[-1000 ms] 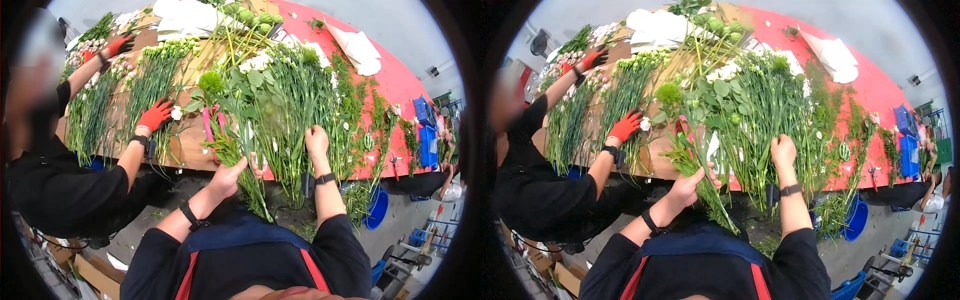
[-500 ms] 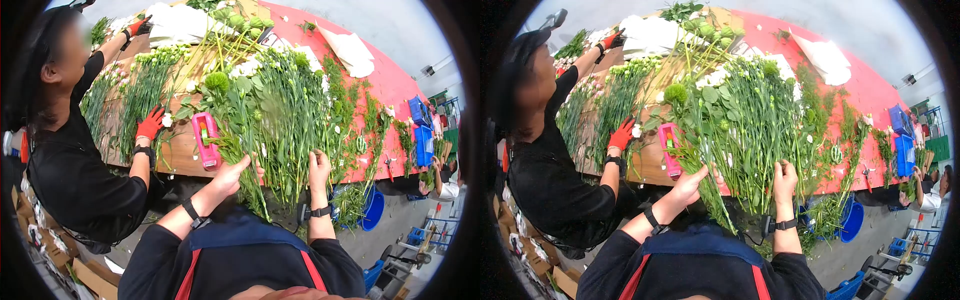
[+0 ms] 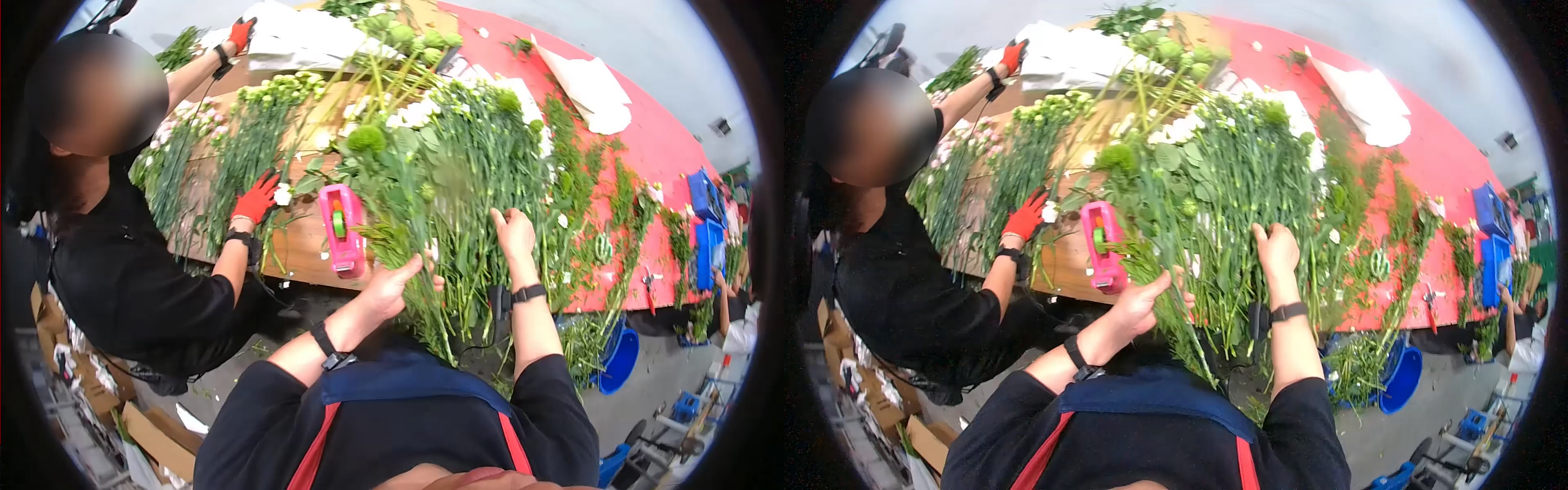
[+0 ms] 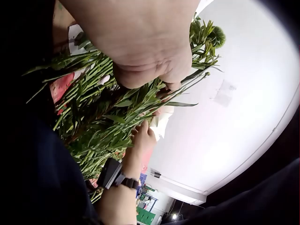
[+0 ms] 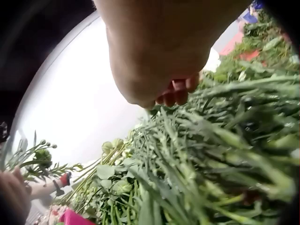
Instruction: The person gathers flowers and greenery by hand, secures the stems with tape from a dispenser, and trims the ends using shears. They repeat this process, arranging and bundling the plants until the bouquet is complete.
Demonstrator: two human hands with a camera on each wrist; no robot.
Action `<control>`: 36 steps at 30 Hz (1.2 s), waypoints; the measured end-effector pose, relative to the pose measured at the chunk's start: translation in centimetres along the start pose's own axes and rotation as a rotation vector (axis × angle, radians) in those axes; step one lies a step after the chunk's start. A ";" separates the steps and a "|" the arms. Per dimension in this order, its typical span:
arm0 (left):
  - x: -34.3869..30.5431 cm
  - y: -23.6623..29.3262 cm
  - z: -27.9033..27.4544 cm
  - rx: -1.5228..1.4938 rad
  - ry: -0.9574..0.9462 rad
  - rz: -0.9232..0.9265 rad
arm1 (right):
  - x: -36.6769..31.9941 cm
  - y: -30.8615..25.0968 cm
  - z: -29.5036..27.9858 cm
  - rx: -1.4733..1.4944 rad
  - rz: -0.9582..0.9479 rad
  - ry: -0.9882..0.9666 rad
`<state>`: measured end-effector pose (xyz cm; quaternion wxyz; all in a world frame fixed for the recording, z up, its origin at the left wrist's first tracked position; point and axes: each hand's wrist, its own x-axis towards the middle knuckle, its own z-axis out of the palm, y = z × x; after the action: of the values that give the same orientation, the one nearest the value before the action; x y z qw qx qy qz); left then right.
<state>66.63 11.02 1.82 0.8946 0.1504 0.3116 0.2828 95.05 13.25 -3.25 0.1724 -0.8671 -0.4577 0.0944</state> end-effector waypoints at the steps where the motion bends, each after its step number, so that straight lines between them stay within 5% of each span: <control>1: 0.2 -0.2 0.1 0.029 0.002 0.022 | 1.1 -0.1 1.0 -0.030 0.033 -0.023; 3: 0.1 -0.1 0.7 -0.008 0.003 0.048 | 2.8 0.6 1.2 0.051 0.064 -0.080; 7: 0.2 0.3 0.0 -0.068 0.017 0.018 | -0.1 1.6 -2.0 0.534 0.007 0.161; 8: 0.3 0.3 -0.3 -0.077 -0.023 0.043 | -1.3 2.2 -4.1 0.531 0.131 -0.055; 9: 0.7 0.1 -1.1 -0.028 -0.009 0.049 | -2.6 4.4 -2.5 0.737 0.071 0.040; 13: -0.1 0.9 0.1 -0.018 -0.003 0.042 | -8.8 3.2 -6.6 1.012 0.210 -0.274; 31: -2.5 3.0 0.3 -0.036 -0.070 0.145 | -16.6 -4.2 -5.3 0.895 -0.198 -0.326; 36: -2.6 3.3 -0.6 0.011 0.016 0.293 | -18.8 -6.7 -3.0 1.008 -0.095 -0.477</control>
<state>63.20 12.11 4.05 0.8405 0.1971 0.2949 0.4096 80.30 0.64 2.20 0.4616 -0.6105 -0.4208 0.4871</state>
